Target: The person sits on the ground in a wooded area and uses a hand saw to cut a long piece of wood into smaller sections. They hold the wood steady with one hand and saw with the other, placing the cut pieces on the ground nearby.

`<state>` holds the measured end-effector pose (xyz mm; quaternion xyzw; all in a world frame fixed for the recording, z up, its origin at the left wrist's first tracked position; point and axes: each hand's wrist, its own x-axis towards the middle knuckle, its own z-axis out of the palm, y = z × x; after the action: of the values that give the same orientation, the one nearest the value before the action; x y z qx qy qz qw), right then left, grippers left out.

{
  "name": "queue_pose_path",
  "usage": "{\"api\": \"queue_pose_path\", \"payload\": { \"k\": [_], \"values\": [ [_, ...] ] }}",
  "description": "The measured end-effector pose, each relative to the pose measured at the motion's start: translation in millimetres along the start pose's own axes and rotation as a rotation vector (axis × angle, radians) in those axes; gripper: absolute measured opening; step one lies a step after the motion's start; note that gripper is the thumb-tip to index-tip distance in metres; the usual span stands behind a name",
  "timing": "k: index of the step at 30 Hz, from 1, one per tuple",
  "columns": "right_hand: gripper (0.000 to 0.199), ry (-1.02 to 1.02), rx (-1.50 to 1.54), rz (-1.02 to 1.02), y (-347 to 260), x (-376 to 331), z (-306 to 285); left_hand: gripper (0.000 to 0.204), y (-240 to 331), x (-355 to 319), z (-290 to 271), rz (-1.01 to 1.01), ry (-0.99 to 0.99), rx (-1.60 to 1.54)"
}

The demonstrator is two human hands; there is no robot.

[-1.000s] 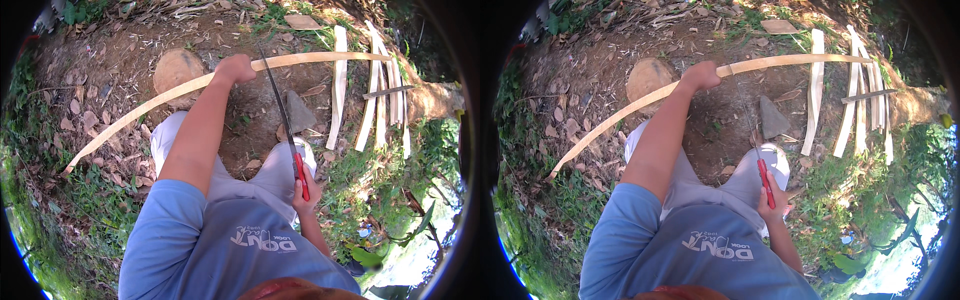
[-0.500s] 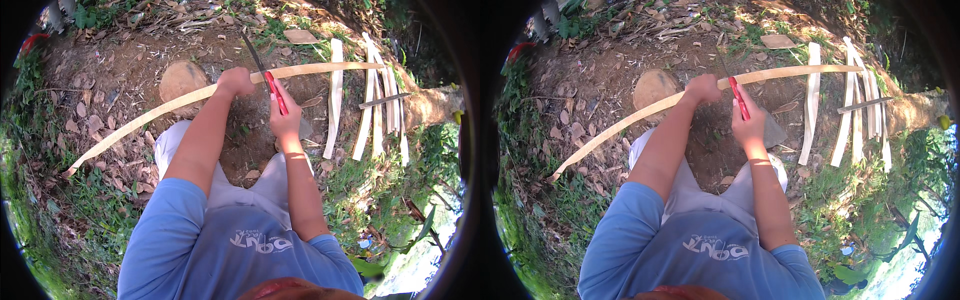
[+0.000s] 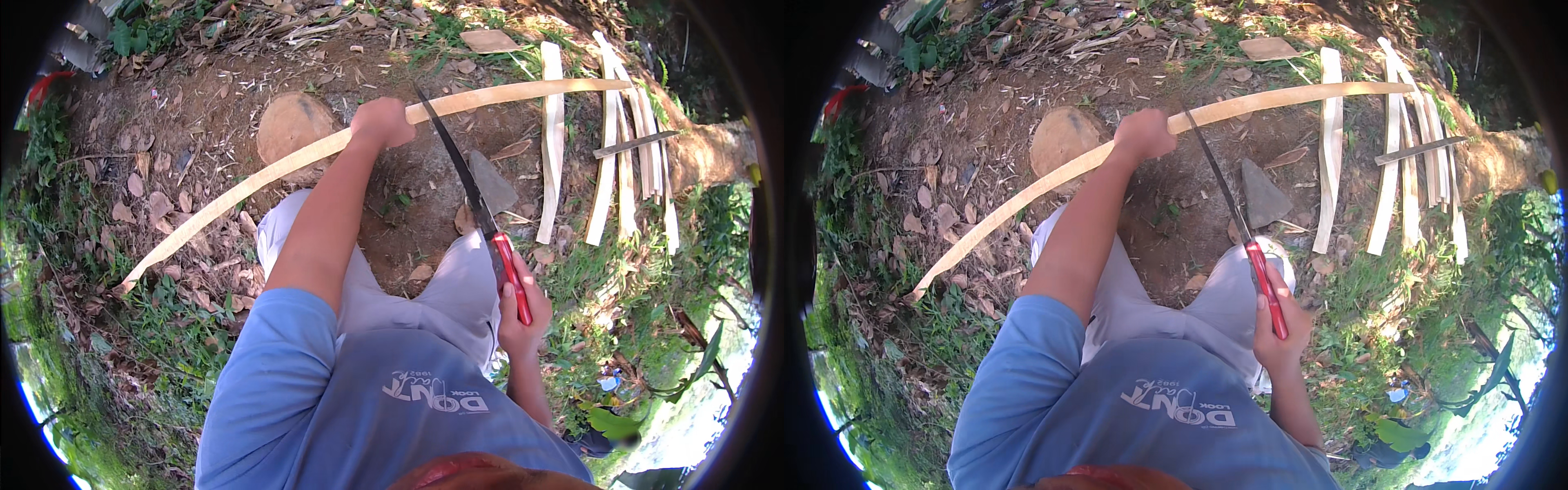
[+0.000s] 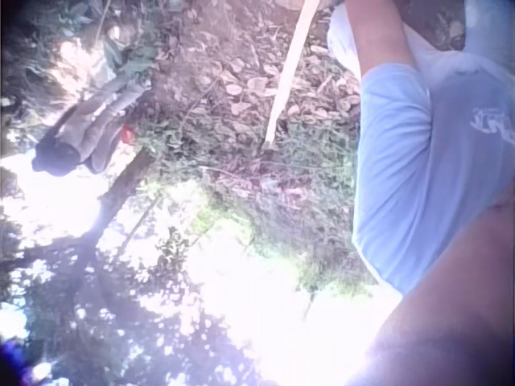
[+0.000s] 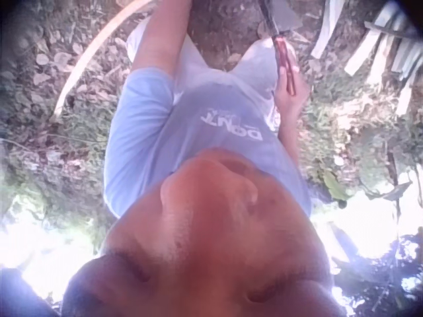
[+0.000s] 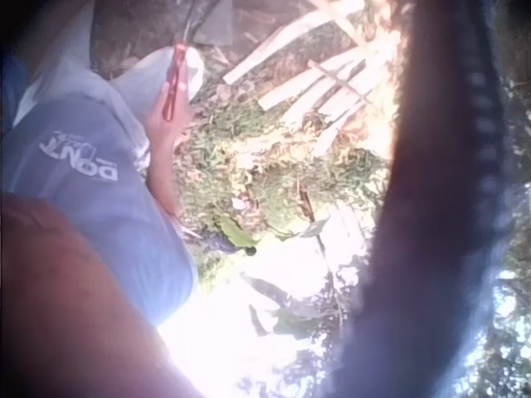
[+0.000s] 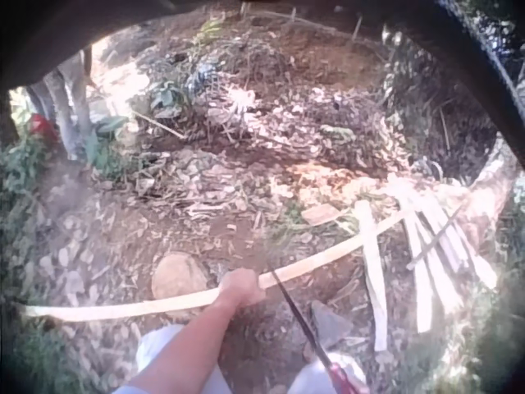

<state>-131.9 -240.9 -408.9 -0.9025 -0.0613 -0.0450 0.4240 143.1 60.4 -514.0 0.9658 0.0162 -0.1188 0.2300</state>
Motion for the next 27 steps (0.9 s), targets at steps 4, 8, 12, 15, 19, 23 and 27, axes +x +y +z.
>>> {"api": "queue_pose_path", "payload": {
  "k": [4,8,12,15,19,23,27],
  "values": [
    [0.041,0.11,0.084,-0.303,7.1,103.1,78.1,0.041,-1.7,0.3,7.0,0.035,0.038,0.049],
    [0.042,0.117,0.219,-0.306,15.3,208.1,143.4,0.041,5.7,0.7,2.4,0.02,0.034,0.046],
    [0.045,0.063,0.269,-0.265,9.5,213.7,154.0,0.042,0.8,4.1,0.8,-0.005,0.024,0.04],
    [0.047,0.07,0.191,-0.286,29.4,165.5,135.4,0.042,-1.1,1.2,-5.4,-0.024,-0.07,-0.037],
    [0.045,-0.005,-0.05,-0.119,49.9,54.7,69.1,0.042,-3.1,0.2,-3.5,-0.043,-0.053,-0.064],
    [0.05,-0.034,-0.08,-0.143,32.7,-16.6,17.8,0.037,3.2,-5.1,3.3,-0.007,0.007,0.005],
    [0.048,-0.105,-0.063,-0.083,-13.4,17.4,9.4,0.033,-7.7,-5.8,20.1,0.011,0.143,0.058]
  ]
}}
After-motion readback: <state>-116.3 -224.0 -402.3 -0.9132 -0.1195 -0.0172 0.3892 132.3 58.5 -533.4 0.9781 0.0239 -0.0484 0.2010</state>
